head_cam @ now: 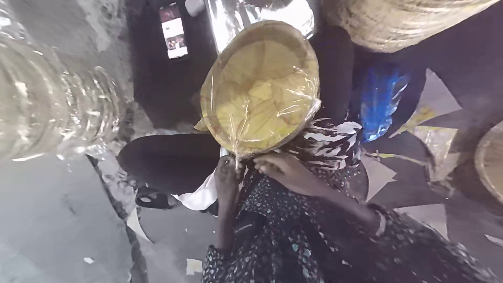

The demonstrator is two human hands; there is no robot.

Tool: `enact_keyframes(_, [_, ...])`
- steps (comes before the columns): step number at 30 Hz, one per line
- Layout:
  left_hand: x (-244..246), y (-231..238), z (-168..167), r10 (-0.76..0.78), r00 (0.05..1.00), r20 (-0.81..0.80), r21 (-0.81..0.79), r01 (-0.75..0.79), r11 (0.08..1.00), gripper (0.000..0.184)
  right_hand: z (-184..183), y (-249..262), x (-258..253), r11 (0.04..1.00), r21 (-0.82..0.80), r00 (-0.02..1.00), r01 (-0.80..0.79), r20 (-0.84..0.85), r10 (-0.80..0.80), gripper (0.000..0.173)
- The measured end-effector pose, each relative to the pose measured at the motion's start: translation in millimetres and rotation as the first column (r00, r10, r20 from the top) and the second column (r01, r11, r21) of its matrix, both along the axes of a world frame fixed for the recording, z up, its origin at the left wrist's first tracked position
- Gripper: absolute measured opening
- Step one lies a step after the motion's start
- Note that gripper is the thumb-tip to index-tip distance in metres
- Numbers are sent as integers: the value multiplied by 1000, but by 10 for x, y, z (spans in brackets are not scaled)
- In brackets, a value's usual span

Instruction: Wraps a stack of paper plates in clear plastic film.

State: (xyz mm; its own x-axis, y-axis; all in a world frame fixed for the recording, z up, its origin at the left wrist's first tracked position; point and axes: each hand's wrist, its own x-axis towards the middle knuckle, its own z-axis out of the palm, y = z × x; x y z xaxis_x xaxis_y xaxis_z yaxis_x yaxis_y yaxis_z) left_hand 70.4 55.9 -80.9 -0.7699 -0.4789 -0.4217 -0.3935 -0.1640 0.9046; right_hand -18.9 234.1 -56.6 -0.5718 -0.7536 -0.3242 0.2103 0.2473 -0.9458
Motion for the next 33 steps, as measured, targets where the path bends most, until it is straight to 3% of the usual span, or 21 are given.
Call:
enact_keyframes(3, [-18, 17, -28, 37, 999, 23, 329, -42, 943, 30, -2, -254, -141, 975, 137, 956, -174, 260, 134, 42])
enact_keyframes(5, [-37, 25, -1, 37, 998, 46, 331, -50, 942, 29, -38, -366, -173, 967, 168, 949, -192, 282, 139, 41])
enact_keyframes(8, [-12, 3, 32, 28, 997, 65, 179, -40, 983, 19, -29, -516, -123, 985, 144, 947, -91, 319, 41, 33])
enact_keyframes(11, [11, -56, 9, -80, 995, 57, -148, 87, 985, 13, 1, -546, -84, 978, 210, 951, -16, 304, -50, 31])
enact_keyframes(14, [43, -64, 7, -127, 988, 89, -532, 155, 833, 16, 46, -556, -48, 957, 288, 940, 25, 318, -120, 32])
enact_keyframes(17, [68, 0, -66, -129, 992, -4, -729, 86, 680, 13, 41, -619, 60, 949, 279, 929, 145, 291, -228, 28])
enact_keyframes(20, [61, 50, -75, -107, 993, -53, -777, 26, 629, 12, 24, -745, 152, 919, 275, 905, 284, 239, -352, 25])
enact_keyframes(23, [78, 55, -126, -89, 992, -91, -791, -17, 612, 13, 33, -836, 116, 912, 320, 909, 258, 241, -341, 29])
enact_keyframes(27, [112, 58, -157, -75, 990, -118, -726, -35, 687, 15, -17, -897, 76, 908, 317, 886, 272, 286, -366, 21])
enact_keyframes(29, [158, 45, -151, -116, 984, -137, -664, -4, 748, 15, -38, -895, 87, 905, 299, 876, 302, 288, -387, 15])
enact_keyframes(33, [169, -21, -214, -260, 937, -232, -708, 20, 705, 6, -108, -860, 25, 904, 367, 913, 219, 248, -322, 18])
